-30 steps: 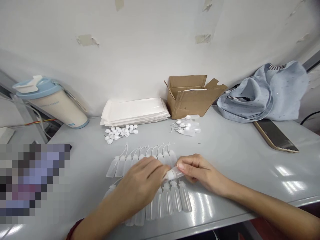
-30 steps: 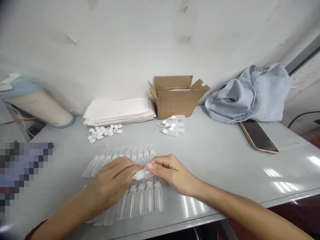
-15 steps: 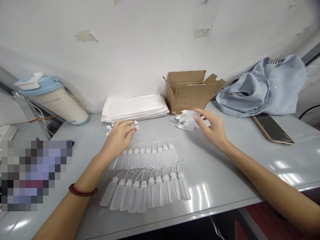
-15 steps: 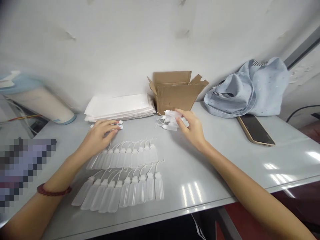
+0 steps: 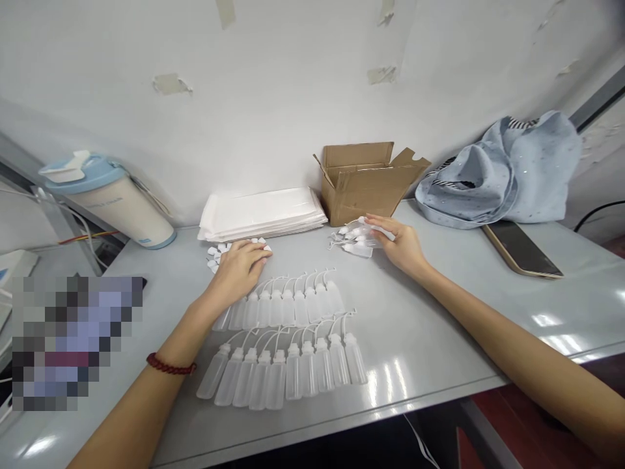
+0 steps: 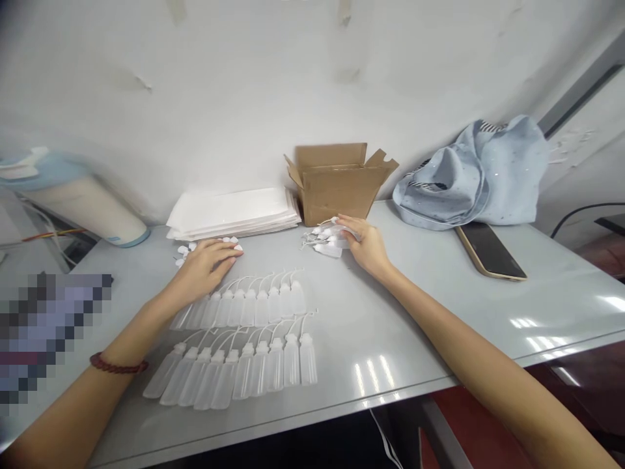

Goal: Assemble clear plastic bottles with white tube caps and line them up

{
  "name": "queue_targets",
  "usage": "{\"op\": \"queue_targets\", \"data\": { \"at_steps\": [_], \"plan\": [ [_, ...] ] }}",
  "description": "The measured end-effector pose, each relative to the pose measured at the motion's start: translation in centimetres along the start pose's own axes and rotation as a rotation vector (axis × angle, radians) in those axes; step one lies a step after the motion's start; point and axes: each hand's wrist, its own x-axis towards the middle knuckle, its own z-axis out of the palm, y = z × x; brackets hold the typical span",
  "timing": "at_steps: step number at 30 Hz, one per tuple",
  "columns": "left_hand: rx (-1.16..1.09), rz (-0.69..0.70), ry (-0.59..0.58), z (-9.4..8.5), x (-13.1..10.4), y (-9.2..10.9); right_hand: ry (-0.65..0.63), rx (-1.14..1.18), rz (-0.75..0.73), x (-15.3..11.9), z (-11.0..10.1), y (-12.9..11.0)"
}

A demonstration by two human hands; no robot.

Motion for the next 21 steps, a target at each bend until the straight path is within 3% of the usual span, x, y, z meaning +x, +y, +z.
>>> {"op": "queue_targets", "data": {
  "at_steps": [5,7,11,14,21],
  "plan": [
    [-0.042,0.007,0.061,-0.8,-0.1,0.9,0.032,-0.003,-0.012,-1.5,-0.3,-4.2],
    [-0.062,-0.001,0.105,-1.3,-0.2,1.6,-0.094,0.050,0.033,-2.7,-0.2,-7.0],
    [-0.142,-0.064,0.219,-2.0,-0.9,3.7,-0.485,0.046,0.105,-5.0,0.6,-10.9],
    [-0.213,-0.133,0.244,-2.2,-1.5,5.1,-0.581,-0.043,0.111,-5.6,1.2,-11.3],
    [-0.499,-0.352,0.160,-2.6,-2.5,6.4,-0.618,-0.130,0.205,-5.4,1.6,-10.0]
  ]
}}
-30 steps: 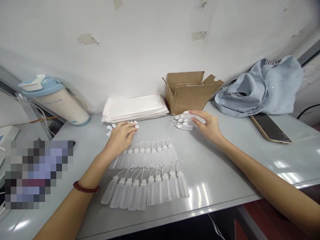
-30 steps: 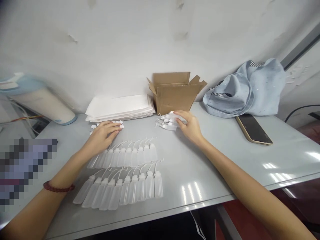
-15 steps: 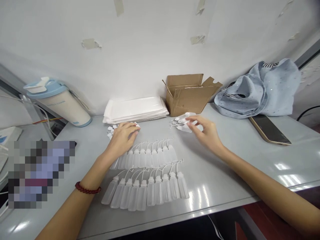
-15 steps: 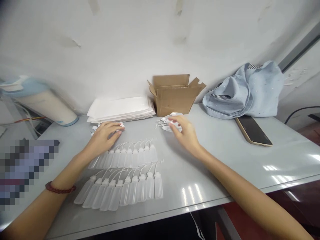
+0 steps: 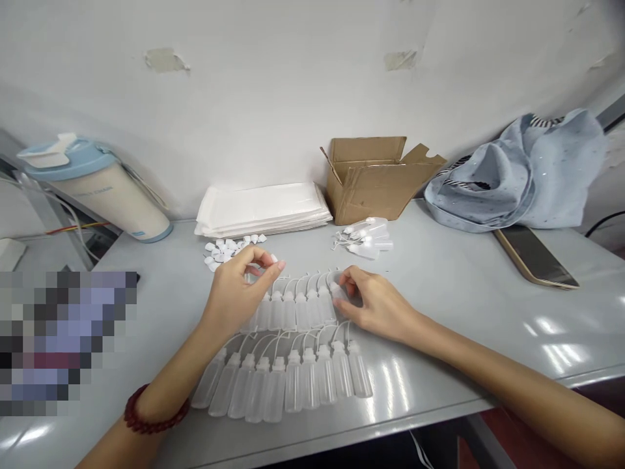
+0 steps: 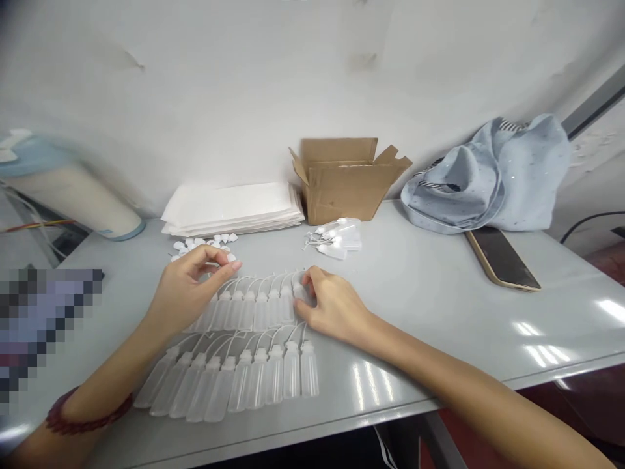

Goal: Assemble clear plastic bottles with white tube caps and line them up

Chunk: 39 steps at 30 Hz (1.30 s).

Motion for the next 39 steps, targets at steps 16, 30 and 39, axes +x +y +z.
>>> {"op": "queue_targets", "data": {
  "at_steps": [16,30,39],
  "plan": [
    [-0.261,-0.052,-0.422,-1.0,-3.1,2.9,-0.179,0.674,-0.054,-1.4,-3.1,-1.2],
    [-0.384,-0.061,-0.479,0.1,-3.9,4.1,-0.625,1.108,0.039,-1.8,-1.4,-1.0],
    [-0.389,-0.045,-0.512,0.6,-3.9,3.8,-0.539,1.100,0.032,-1.9,-0.9,-1.5]
  ]
}}
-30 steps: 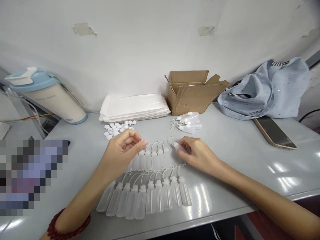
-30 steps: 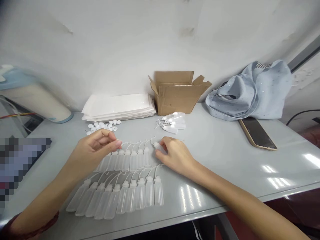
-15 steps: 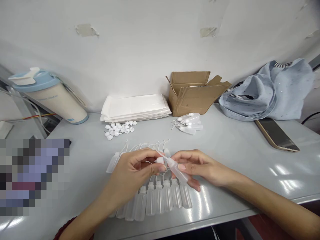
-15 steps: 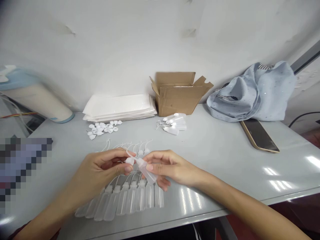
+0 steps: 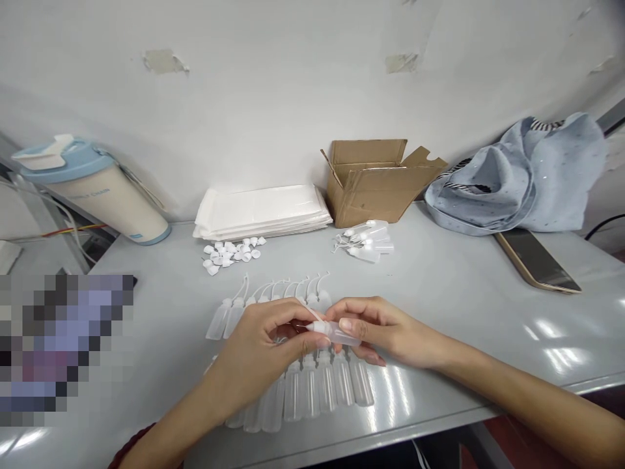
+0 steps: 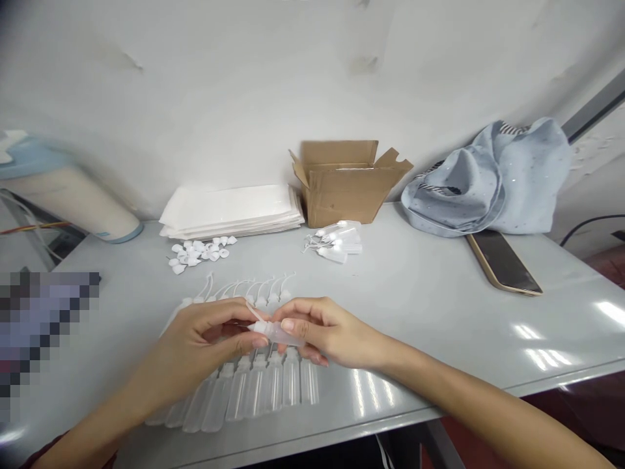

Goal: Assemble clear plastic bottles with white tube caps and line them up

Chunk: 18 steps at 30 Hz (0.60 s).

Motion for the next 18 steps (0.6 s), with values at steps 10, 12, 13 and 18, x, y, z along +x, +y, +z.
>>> {"op": "queue_targets", "data": {
  "at_steps": [10,12,13,18],
  "plan": [
    [0.234,0.296,0.041,0.0,-0.4,-0.7,0.034,0.070,0.018,0.0,0.2,0.3],
    [0.235,0.231,0.025,0.1,-0.3,-0.6,0.030,0.068,0.017,-0.1,0.4,0.3],
    [0.239,0.184,0.008,0.2,-0.2,-0.6,0.041,0.056,0.007,-0.1,0.5,0.3],
    [0.355,0.105,-0.034,0.3,-0.1,-0.7,0.151,-0.096,-0.093,-0.6,1.3,0.1]
  ]
}}
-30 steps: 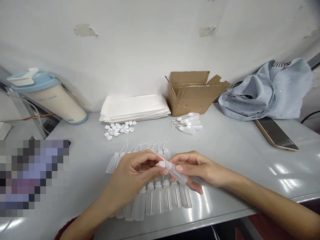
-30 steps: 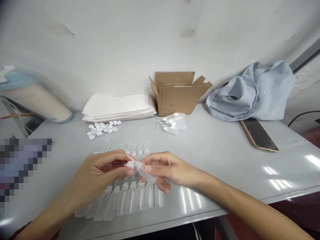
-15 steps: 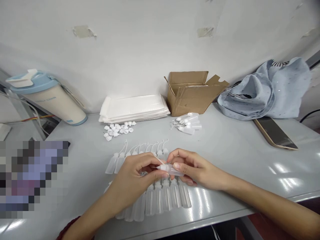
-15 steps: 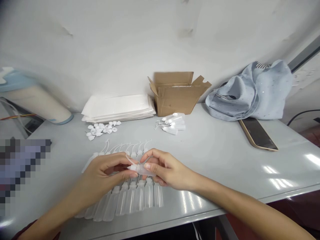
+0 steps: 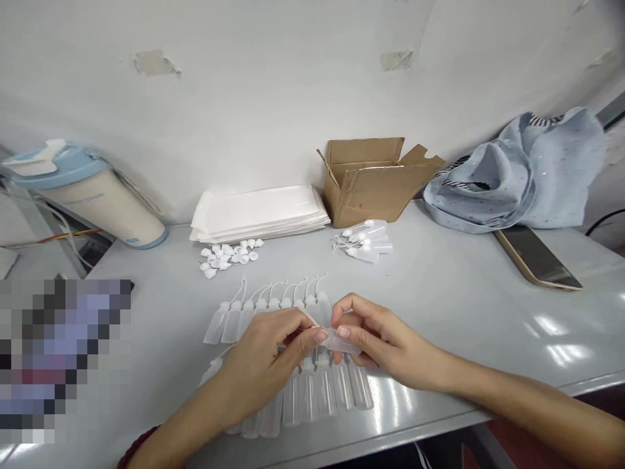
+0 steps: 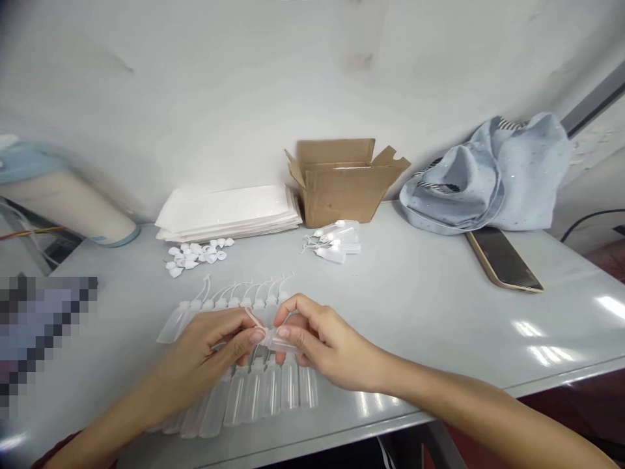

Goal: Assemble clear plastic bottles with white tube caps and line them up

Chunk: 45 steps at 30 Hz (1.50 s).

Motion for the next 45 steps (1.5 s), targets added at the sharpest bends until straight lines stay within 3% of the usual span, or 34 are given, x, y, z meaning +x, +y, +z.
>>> {"op": "queue_targets", "data": {
  "at_steps": [3,8,11,14,18,22,28,32,36,42,45],
  "plan": [
    [0.043,0.079,0.053,0.3,-0.3,-0.6,0.010,0.009,-0.003,0.0,-0.1,0.0],
    [0.083,0.383,0.205,0.8,-0.5,-1.5,-0.112,0.204,0.129,0.6,-1.0,0.7],
    [0.016,0.372,0.183,0.5,-0.3,-1.1,-0.136,0.230,0.137,0.8,-1.1,0.8],
    [-0.036,0.239,0.121,0.1,-0.1,-0.3,-0.106,0.203,0.101,0.6,-0.9,0.7],
    [0.064,0.134,0.142,0.4,0.0,-0.1,-0.013,0.104,0.030,0.4,-0.4,0.3],
    [0.174,0.292,0.171,0.8,-0.1,-0.8,-0.007,0.075,0.062,0.4,-0.6,0.0],
    [0.274,0.520,0.151,0.8,-0.4,-1.3,-0.156,0.263,0.212,0.8,-1.6,0.1],
    [0.205,0.447,0.072,0.6,-0.6,-1.3,-0.206,0.340,0.277,0.9,-1.8,0.0],
    [0.113,0.268,0.045,0.8,-0.5,-0.8,-0.154,0.286,0.236,0.9,-1.5,0.1],
    [0.057,-0.017,0.039,1.1,0.0,-0.1,0.020,-0.051,0.045,0.5,-0.9,0.3],
    [0.054,-0.050,0.042,1.0,0.1,-0.2,0.068,-0.257,-0.035,0.3,-0.6,0.1]
  ]
}}
